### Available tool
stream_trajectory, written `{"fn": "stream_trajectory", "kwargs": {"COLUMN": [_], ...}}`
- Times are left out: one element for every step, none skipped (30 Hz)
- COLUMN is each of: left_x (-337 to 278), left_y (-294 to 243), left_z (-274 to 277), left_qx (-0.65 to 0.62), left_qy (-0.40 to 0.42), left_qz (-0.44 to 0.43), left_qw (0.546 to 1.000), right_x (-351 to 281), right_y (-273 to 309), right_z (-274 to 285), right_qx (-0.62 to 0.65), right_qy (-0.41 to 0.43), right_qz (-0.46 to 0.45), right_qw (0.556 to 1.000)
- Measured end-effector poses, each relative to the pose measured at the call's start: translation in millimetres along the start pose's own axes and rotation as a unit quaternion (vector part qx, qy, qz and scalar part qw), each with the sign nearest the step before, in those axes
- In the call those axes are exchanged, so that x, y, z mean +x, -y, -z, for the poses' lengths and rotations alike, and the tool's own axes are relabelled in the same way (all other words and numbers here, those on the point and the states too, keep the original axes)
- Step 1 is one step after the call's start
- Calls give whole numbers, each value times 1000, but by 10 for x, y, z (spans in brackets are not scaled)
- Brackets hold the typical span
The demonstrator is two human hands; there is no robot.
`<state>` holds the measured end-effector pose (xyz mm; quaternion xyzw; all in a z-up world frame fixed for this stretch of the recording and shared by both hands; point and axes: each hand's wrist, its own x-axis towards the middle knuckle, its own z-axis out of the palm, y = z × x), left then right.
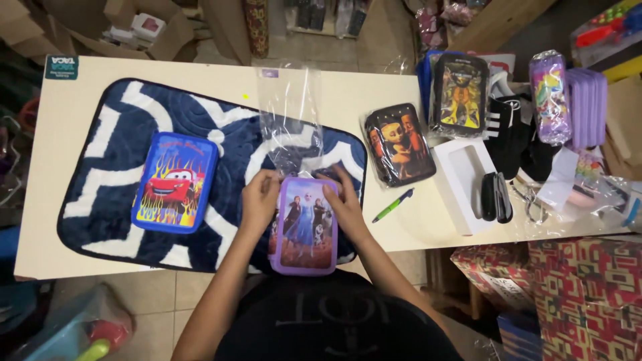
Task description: Organizing and inspecting various pencil cases and stationery items on a table
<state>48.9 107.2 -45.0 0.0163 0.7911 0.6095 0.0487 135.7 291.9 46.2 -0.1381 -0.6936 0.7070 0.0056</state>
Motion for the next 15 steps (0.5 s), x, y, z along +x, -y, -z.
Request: {"fn": "stream_trajectory", "kwargs": {"left_x": [46, 43, 40, 46, 52, 67, 18, -42, -102, -94, -86, -77, -87, -107, -127], "left_y": [22, 57, 93, 134, 172, 210, 81, -45, -172, -162, -152, -143, -188, -228, -268], "left_z": [21, 43, 65, 49, 34, 28, 66, 110, 152, 173, 195, 212, 237, 268, 301], "left_qx": [0, -40, -80, -80, -131, -181, -180, -217, -254, -253, -271, -289, -288, -288, -287], "left_qy": [1, 18, 35, 34, 45, 56, 56, 48, 39, 39, 31, 21, 20, 9, -1], "left_qz": [-2, 12, 27, 27, 39, 50, 49, 63, 77, 76, 74, 72, 71, 62, 53], "left_qw": [1000, 999, 996, 996, 990, 981, 981, 973, 963, 964, 959, 954, 955, 956, 957], "right_x": [24, 6, -13, -2, 7, 22, -28, -81, -134, -117, -100, -79, -97, -119, -140], "right_y": [20, 28, 34, 0, -32, -64, 29, 120, 213, 125, 38, -48, -69, -92, -116], "right_z": [-34, -67, -100, -90, -81, -80, -115, -152, -188, -176, -164, -149, -165, -187, -210], "right_qx": [0, 39, 78, 78, 88, 99, 100, 109, 118, 119, 132, 144, 145, 172, 200], "right_qy": [-2, -2, -1, -1, 3, 6, 6, 4, 2, 2, -11, -24, -23, -46, -69], "right_qz": [1, 20, 39, 39, 61, 84, 85, 92, 100, 101, 107, 113, 115, 107, 98], "right_qw": [1000, 999, 996, 996, 994, 992, 991, 990, 988, 988, 985, 983, 983, 978, 972]}}
